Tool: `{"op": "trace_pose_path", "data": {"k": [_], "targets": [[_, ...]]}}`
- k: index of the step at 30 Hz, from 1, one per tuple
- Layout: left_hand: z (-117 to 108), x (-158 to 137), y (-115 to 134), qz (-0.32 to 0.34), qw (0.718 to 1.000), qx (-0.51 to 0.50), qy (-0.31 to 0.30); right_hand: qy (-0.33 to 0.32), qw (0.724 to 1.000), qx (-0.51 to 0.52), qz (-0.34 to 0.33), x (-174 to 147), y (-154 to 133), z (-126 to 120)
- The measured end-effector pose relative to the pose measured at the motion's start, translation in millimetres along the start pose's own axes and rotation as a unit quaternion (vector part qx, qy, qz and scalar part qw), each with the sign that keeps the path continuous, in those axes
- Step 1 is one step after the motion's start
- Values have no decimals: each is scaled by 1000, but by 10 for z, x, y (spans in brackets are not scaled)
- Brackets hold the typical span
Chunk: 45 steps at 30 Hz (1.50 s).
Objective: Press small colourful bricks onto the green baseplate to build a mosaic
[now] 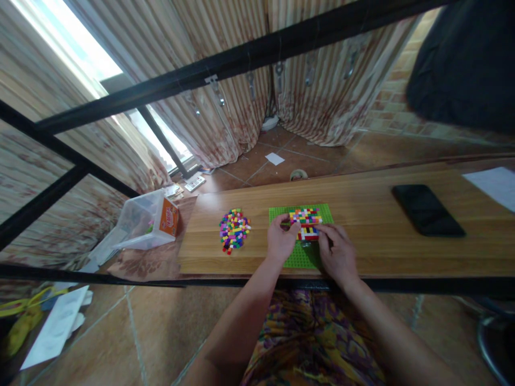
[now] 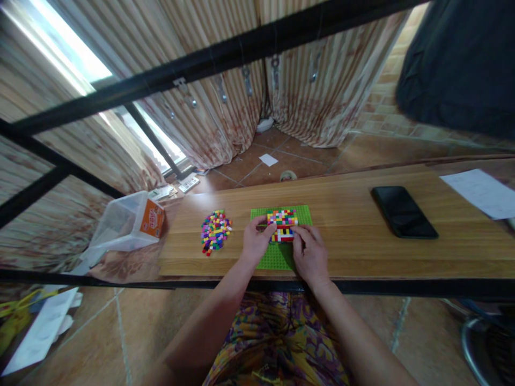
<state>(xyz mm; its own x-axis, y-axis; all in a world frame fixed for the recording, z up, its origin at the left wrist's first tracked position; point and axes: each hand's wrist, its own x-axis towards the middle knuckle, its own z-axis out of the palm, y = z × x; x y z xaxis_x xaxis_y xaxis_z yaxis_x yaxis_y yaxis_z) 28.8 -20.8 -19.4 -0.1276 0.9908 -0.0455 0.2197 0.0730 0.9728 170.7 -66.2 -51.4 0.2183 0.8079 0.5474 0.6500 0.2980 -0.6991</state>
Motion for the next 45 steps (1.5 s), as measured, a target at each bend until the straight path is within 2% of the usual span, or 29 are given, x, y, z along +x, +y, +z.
{"op": "trace_pose_path", "data": {"k": [29, 34, 40, 45], "targets": [[15, 67, -94, 4, 999, -37, -3, 0, 1000, 4, -7, 21, 34, 28], [-17, -32, -161, 23, 999, -42, -8, -9, 1000, 22, 9, 35, 20, 32], [-110, -250, -259, 87, 994, 65, -21, -7, 999, 39, 27, 38, 20, 31], [-160, -283, -260, 126, 985, 112, -46, 6, 997, 54, 63, 42, 70, 44]]}}
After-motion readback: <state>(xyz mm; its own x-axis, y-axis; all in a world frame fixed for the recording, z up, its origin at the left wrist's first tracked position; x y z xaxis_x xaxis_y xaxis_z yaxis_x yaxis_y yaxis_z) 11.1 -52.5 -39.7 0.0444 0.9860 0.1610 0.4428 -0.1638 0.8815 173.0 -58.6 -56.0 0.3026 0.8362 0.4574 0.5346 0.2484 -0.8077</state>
